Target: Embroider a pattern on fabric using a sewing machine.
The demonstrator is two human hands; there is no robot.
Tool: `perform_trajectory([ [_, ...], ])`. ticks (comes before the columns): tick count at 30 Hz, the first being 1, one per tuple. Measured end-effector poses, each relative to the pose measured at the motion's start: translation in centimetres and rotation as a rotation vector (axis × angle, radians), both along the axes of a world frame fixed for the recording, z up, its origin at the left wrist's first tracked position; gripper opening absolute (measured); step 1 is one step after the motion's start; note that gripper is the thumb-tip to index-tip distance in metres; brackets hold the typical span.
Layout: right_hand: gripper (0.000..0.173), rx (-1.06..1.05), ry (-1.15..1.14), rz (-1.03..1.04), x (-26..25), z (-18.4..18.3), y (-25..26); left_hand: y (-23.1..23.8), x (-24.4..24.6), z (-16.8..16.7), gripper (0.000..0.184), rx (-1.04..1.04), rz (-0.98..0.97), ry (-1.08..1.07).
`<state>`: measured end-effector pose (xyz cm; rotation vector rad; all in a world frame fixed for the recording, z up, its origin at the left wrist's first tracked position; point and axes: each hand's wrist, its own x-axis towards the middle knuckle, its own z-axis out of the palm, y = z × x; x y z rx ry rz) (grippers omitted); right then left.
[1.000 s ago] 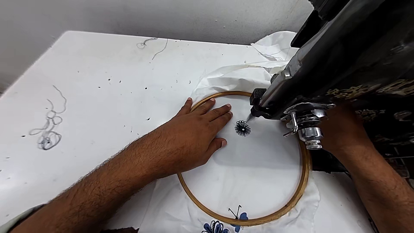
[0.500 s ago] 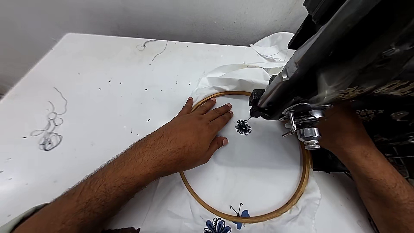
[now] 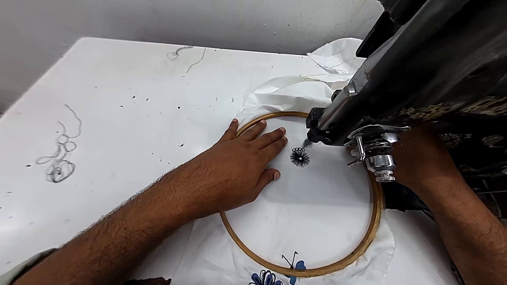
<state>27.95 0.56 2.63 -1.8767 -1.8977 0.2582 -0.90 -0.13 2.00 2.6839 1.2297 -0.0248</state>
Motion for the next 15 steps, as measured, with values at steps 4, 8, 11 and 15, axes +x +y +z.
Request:
perform_trajectory([
  [4,0.016,0.042,0.006,0.015,-0.09,-0.53,0.37,0.29,-0.32,0.11,0.061,-0.014,0.019,0.001],
  [8,0.015,0.019,0.007,0.006,0.20,-0.22,0.36,0.28,0.04,-0.13,0.062,0.000,0.010,-0.010],
  [11,0.018,-0.006,-0.005,0.001,0.45,-0.22,0.33,0.03,0.11,-0.06,0.062,0.002,0.000,0.000],
  [15,0.015,0.025,0.020,0.006,-0.19,-0.33,0.22,0.26,-0.39,0.03,0.062,0.000,0.005,-0.005],
])
